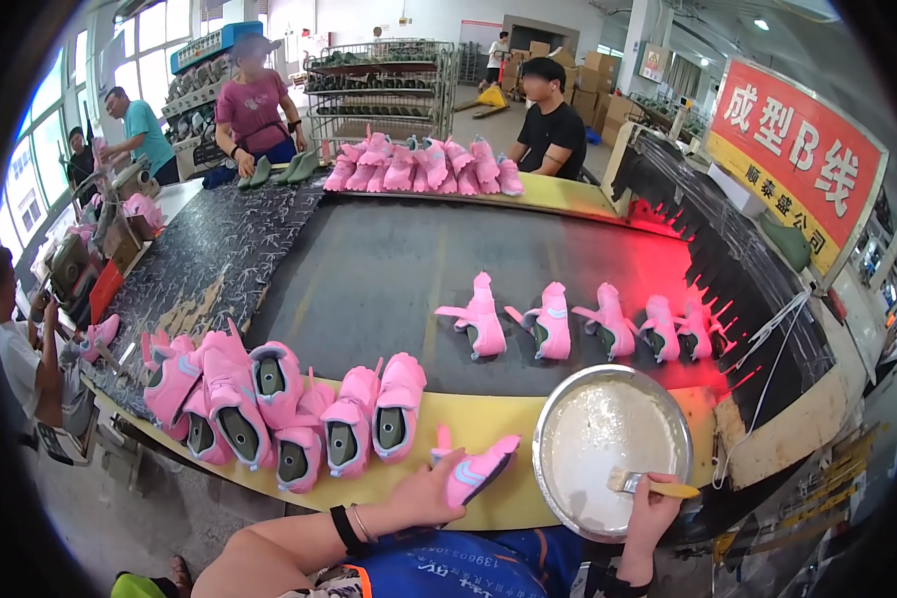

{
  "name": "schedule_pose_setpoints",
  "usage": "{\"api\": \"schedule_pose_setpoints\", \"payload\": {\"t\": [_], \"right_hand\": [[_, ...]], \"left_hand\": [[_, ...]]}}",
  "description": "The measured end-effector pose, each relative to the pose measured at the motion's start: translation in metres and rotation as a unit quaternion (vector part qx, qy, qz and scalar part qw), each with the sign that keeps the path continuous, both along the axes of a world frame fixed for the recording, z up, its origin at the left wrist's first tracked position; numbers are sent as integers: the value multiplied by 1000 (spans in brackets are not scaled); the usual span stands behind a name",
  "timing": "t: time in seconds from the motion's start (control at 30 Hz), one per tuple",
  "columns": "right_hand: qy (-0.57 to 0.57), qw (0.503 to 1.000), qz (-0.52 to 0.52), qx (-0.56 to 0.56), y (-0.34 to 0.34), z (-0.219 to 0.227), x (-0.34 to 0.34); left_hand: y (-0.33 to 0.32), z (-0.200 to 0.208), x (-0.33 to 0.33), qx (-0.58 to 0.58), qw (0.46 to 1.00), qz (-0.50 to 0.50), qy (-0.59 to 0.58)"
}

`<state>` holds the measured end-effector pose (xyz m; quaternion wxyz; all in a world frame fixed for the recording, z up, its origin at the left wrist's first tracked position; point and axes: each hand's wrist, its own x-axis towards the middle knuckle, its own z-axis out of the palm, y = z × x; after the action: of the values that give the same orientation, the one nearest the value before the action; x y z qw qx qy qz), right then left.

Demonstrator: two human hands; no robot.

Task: Apply adhesive to the soles of shoes using a brush on a manufacturing assembly line.

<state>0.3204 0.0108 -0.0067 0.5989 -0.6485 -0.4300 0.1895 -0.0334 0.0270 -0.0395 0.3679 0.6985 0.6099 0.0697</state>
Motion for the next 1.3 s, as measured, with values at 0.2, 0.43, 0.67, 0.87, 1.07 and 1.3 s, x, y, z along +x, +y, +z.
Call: {"api": "schedule_pose_setpoints", "payload": {"t": [0.2,0.43,0.67,0.87,1.07,1.3], "right_hand": [[-256,964,4,-74,9,-2,9],[-260,964,-17,-56,12,-2,14],[-247,949,6,-197,14,-2,14],[-221,965,-74,-118,8,14,26],[-237,970,21,50,3,54,23],[-272,929,207,144,-5,89,17]], "left_hand": [[-1,-17,-6,-71,879,166,-440],[-8,43,-1,-178,781,93,-591],[4,77,32,-240,797,46,-553],[21,91,54,-345,782,-1,-518],[29,102,75,-401,777,-8,-485],[35,106,95,-440,773,-35,-456]]}}
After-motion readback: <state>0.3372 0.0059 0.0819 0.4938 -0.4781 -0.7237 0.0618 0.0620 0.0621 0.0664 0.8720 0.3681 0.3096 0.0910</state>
